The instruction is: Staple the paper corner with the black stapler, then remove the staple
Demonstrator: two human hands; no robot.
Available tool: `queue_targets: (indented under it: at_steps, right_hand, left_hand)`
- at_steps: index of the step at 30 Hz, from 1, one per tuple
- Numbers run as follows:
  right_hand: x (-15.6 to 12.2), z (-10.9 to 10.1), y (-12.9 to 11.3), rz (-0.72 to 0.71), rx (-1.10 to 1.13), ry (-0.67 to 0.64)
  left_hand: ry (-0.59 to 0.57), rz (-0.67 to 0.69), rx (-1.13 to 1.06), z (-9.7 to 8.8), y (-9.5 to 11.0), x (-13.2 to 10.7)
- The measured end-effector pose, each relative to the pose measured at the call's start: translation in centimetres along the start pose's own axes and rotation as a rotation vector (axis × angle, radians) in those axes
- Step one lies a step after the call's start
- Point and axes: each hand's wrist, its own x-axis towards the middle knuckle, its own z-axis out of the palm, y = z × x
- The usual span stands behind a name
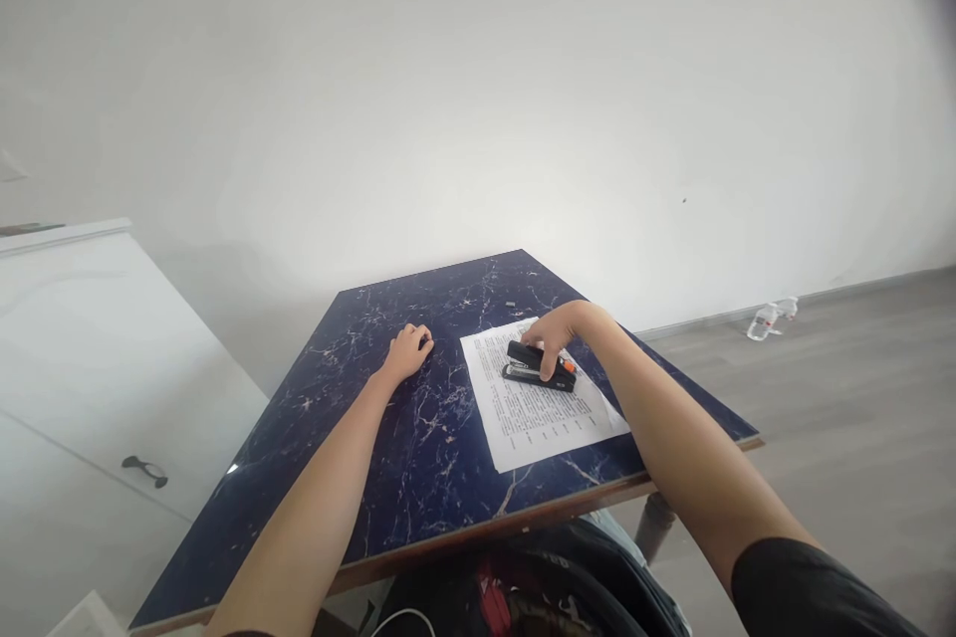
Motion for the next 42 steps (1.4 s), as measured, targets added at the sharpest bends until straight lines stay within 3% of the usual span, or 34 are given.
queue_targets:
  at_steps: [6, 11, 12, 16, 18, 23, 26, 31, 37, 42]
  right_hand:
    - [-1.4, -0.2, 0.7, -0.118, 0.027, -0.008]
    - [-3.1, -0.4, 2.5, -0.19, 0.115, -0.024]
    - [-3.3, -0.4, 2.8, -0.159, 0.125, -0.055]
    - [-2.8, -0.4, 3.5, -0.025, 0.132, -0.103]
    - [-2.2, -0.3, 3.7, -0.009, 0.114, -0.093]
    - [-1.8, -0.3, 3.6, -0.116, 0.042, -0.073]
    - [-1.9, -0.2, 2.9, -0.084, 0.033, -0.086]
    - [-1.7, -0.1, 2.3, -0.023, 0.044, -0.14]
    - [-2.3, -0.3, 2.4, -0.14, 0.086, -0.09]
    - [-1.4, 0.1, 0.6, -0.099, 0.097, -0.059]
  left_hand:
    - [0.038, 0.034, -0.058, -0.3, 0.5, -0.2]
    - [0.075, 0.121, -0.219, -1.1, 3.3, -0.2]
    - [0.034, 0.161, -0.277, -1.2, 4.1, -0.4]
    - [-0.32, 0.413, -0.432, -1.7, 6.6, -1.1]
    - [-0.368, 0.451, -0.415, -1.7, 7.3, -1.4]
    - [-0.369, 0.424, -0.357, -1.2, 7.4, -1.4]
    - [-0.362, 0.408, -0.361, -0.8, 7.2, -1.2]
    - [-0.349, 0.395, -0.444, -0.6, 6.7, -1.0]
    - [-0.264, 0.316, -0.688, -1.2, 6.1, -1.0]
    - [-0.249, 0.32, -0.671, -1.0, 6.2, -0.9]
